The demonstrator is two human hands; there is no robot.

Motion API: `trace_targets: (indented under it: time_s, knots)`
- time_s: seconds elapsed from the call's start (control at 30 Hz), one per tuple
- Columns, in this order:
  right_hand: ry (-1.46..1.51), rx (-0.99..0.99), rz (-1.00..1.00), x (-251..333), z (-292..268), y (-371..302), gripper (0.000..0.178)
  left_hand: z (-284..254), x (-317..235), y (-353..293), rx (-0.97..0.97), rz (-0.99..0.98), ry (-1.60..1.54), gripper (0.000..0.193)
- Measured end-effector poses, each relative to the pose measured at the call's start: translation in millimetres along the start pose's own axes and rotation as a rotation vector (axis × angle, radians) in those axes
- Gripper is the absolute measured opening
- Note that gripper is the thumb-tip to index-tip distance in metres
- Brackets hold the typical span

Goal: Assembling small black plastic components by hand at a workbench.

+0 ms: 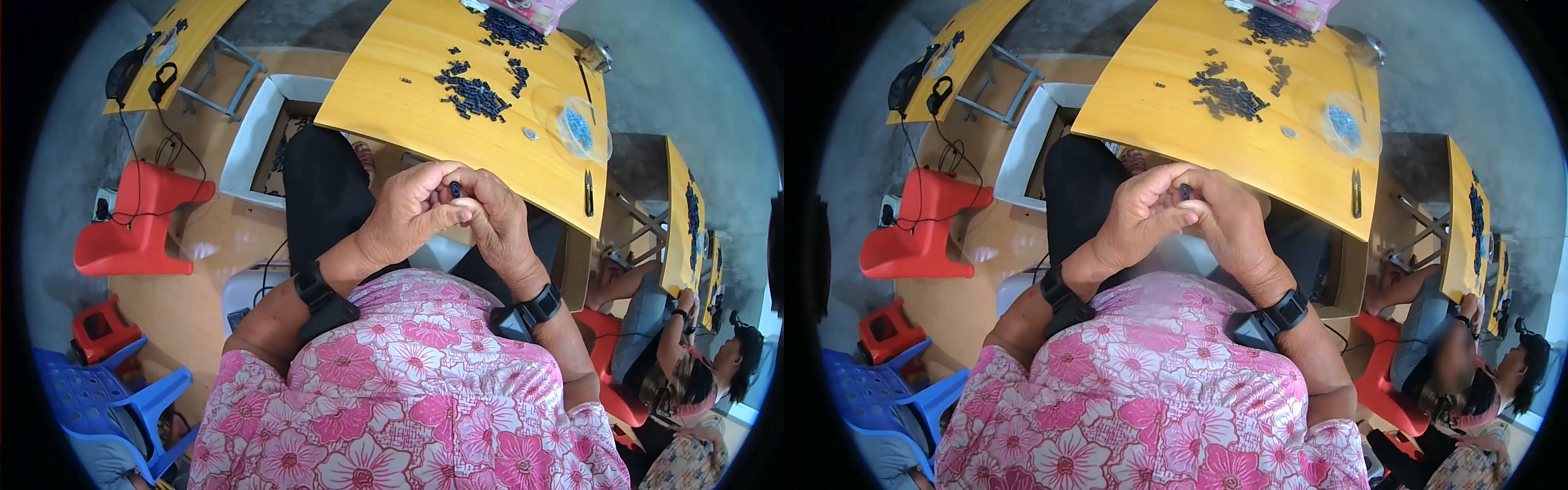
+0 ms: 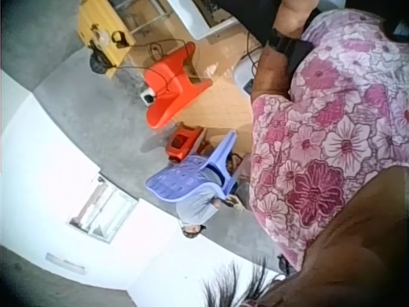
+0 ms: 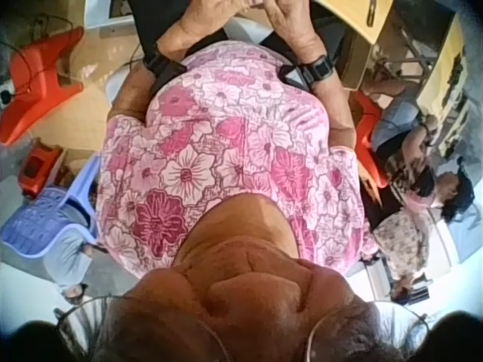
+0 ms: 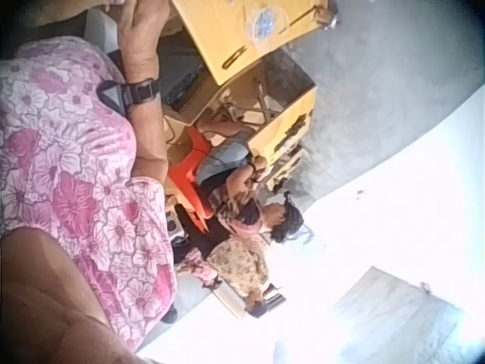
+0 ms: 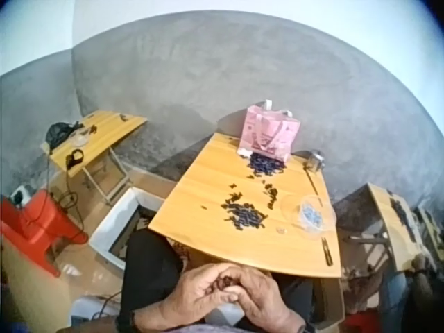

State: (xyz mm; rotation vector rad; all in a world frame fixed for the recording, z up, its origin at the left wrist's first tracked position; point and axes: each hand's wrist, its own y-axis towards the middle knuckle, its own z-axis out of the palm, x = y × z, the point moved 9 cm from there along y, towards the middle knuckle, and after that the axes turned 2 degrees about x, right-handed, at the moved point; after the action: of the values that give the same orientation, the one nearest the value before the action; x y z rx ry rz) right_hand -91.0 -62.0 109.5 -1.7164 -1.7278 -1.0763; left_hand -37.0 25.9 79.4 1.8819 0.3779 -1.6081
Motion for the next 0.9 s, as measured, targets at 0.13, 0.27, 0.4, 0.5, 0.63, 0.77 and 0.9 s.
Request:
trace_targets:
  time_s: [0.13, 0.27, 0.4, 0.5, 0.63, 0.77, 0.9]
  knots:
    - [-0.033, -0.02, -0.074, 8, -5, 2, 0.021, 3, 2, 2, 0.02, -0.019, -0.087, 0.045]
    - [-0.028, -0.013, -0.073, 6, -4, 2, 0.02, 1, 1, 3, 0.03, -0.056, -0.065, 0.043]
    - [0.03, -0.008, -0.027, -2, -2, 0, 0.02, 2, -3, 3, 0.027, -0.04, -0.013, 0.041]
    - [0.037, -0.014, -0.04, 2, -1, 1, 0.02, 0, -1, 2, 0.002, -0.039, -0.021, 0.039]
    - [0.095, 0.005, 0.003, -5, 4, 0, 0.02, 2, 1, 0, -0.001, -0.031, -0.058, 0.037]
    - [0.103, 0.003, 0.029, -6, 4, -1, 0.018, 5, 0, -2, -0.005, -0.052, -0.154, 0.035]
    - [0.183, -0.03, 0.038, -6, -5, 0, 0.018, 11, 4, 6, 0.032, -0.066, -0.165, 0.039]
